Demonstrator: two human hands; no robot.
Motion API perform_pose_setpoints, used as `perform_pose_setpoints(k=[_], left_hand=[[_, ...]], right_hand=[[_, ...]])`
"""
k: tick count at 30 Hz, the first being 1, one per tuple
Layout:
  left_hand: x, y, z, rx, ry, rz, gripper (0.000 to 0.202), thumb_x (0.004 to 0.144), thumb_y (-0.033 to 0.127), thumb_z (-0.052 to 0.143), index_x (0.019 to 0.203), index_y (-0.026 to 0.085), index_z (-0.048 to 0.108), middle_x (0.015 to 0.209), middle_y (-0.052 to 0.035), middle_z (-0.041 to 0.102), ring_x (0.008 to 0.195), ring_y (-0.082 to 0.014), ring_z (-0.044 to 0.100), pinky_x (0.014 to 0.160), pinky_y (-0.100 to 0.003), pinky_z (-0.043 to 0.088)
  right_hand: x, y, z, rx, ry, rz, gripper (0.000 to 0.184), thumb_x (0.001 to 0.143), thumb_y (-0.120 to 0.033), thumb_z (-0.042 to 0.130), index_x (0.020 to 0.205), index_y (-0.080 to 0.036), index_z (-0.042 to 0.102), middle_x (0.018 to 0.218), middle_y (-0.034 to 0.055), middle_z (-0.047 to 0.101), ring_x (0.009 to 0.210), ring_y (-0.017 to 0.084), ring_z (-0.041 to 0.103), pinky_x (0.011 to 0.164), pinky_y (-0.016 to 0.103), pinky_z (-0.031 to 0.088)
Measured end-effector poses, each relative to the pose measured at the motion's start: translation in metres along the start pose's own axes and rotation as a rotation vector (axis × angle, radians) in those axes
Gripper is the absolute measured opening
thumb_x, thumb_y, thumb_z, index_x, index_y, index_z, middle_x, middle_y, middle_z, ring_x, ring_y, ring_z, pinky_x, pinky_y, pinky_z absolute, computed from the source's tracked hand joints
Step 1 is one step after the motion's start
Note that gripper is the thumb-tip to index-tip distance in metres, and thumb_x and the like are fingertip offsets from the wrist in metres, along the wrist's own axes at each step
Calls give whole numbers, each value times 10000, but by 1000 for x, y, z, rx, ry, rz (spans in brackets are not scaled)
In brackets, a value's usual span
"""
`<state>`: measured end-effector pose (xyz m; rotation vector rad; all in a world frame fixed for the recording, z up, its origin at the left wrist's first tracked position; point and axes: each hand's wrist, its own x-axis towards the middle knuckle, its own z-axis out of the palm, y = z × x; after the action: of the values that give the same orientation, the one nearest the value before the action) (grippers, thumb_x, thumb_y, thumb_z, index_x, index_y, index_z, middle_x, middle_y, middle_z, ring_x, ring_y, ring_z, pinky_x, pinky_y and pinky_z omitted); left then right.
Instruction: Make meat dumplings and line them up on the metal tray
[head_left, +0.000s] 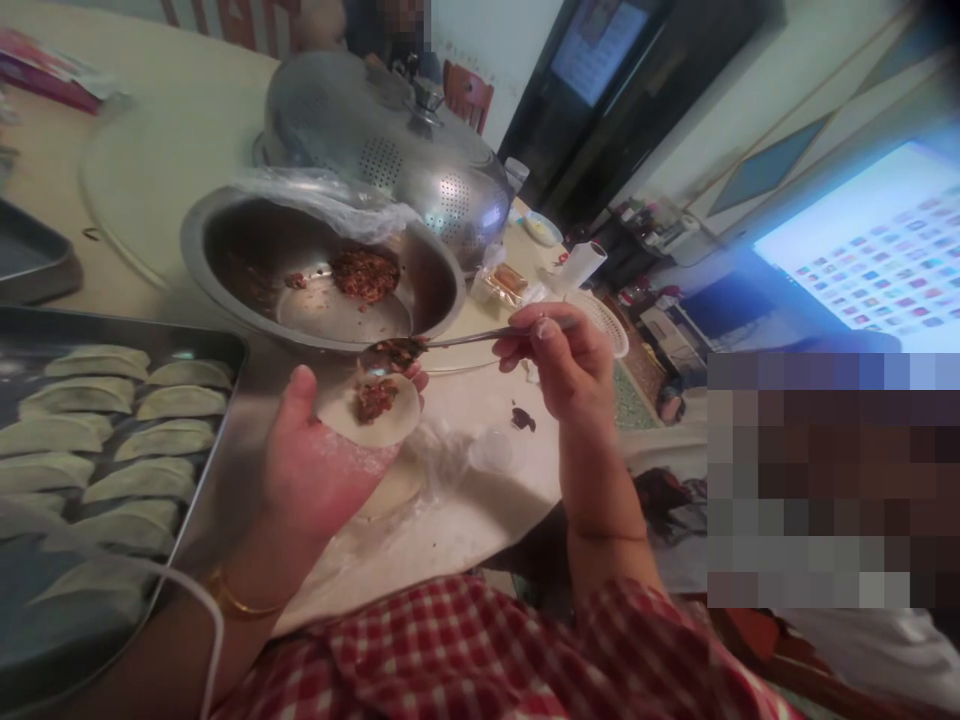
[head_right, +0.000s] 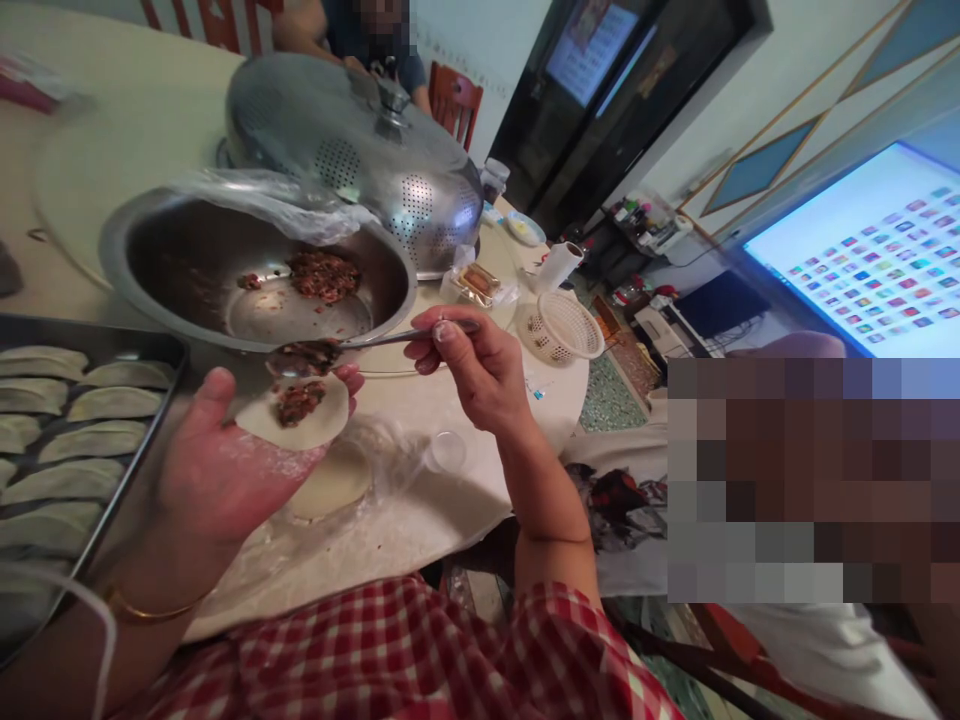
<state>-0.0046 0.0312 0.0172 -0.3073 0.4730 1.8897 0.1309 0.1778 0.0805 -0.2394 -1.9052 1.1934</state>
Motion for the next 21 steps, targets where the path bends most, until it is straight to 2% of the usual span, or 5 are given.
perform_pose_setpoints(k=[9,15,18,21], left_hand=[[2,-1,1,6,5,23,620,982,514,303,1324,55,542,1179,-200,704,1039,-323,710,771,-403,647],[5,-1,-4,-20,-17,31,565,966,488,383,1345,95,528,1216,-204,683,1080,-344,693,790,-426,641],[6,-1,-3,-38,-9,8,569,970,490,370,1331,85,540,1174,-213,697,1065,-332,699,774,-418,643],[5,-1,-2,-10,38,-31,603,977,499,327,1319,51,540,1133,-236,706,1051,-324,703,756,-387,644]], right_hand=[[-7,1,-8,51,21,-31,149,937,-362,615,940,-233,688,709,-45,720,611,68,681,554,176,574],[-8,0,-1,68,-42,-12,162,943,-377,601,957,-234,674,716,-45,724,593,62,667,561,181,570],[6,3,2,30,-11,-42,230,938,-450,584,951,-231,654,702,-46,704,581,65,653,562,192,560],[40,23,8,-96,27,-49,329,932,-541,536,977,-230,634,708,-40,683,578,71,630,589,217,557]])
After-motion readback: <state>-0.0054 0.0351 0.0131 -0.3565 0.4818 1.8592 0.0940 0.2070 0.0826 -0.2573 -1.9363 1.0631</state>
